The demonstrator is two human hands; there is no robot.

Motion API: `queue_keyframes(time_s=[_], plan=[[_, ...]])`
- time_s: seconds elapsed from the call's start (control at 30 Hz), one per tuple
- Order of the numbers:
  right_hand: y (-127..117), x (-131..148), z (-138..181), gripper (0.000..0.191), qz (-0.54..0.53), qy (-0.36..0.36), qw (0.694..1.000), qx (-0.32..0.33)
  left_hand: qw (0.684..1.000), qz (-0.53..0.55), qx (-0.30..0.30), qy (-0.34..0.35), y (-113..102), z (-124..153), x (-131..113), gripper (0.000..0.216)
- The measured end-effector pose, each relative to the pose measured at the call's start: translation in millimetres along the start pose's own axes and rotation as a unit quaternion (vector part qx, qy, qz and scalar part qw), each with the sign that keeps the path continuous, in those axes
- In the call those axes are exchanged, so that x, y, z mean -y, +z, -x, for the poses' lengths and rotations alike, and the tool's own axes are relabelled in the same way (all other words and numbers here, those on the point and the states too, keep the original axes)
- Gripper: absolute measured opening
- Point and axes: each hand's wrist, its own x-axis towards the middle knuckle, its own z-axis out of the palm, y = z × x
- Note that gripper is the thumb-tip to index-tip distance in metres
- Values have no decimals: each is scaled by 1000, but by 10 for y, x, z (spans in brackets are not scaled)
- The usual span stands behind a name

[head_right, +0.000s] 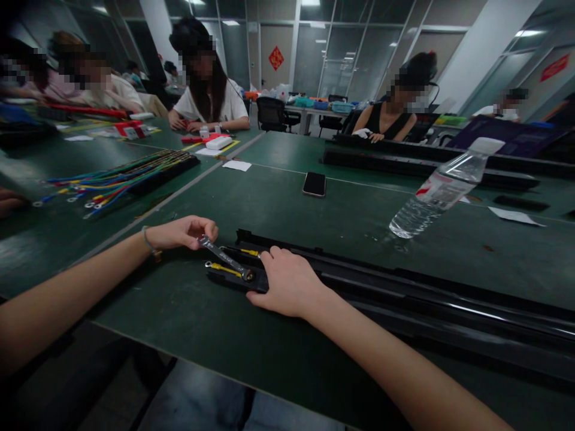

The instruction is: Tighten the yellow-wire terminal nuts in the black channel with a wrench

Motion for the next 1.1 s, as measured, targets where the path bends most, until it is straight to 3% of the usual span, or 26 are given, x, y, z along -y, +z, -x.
queue_keyframes(time_s=[0.43, 0.8, 1.1], plan=[[9, -9, 0, 49, -4, 2, 1000, 5, 994, 21, 110, 3, 171, 35, -90, 38], [28, -13, 4, 50, -5, 4, 1000, -1, 992, 7, 123, -21, 183, 43, -120, 38], [6, -6, -1, 51, 3, 1, 1000, 7, 998, 29, 54, 13, 88, 30, -54, 32]])
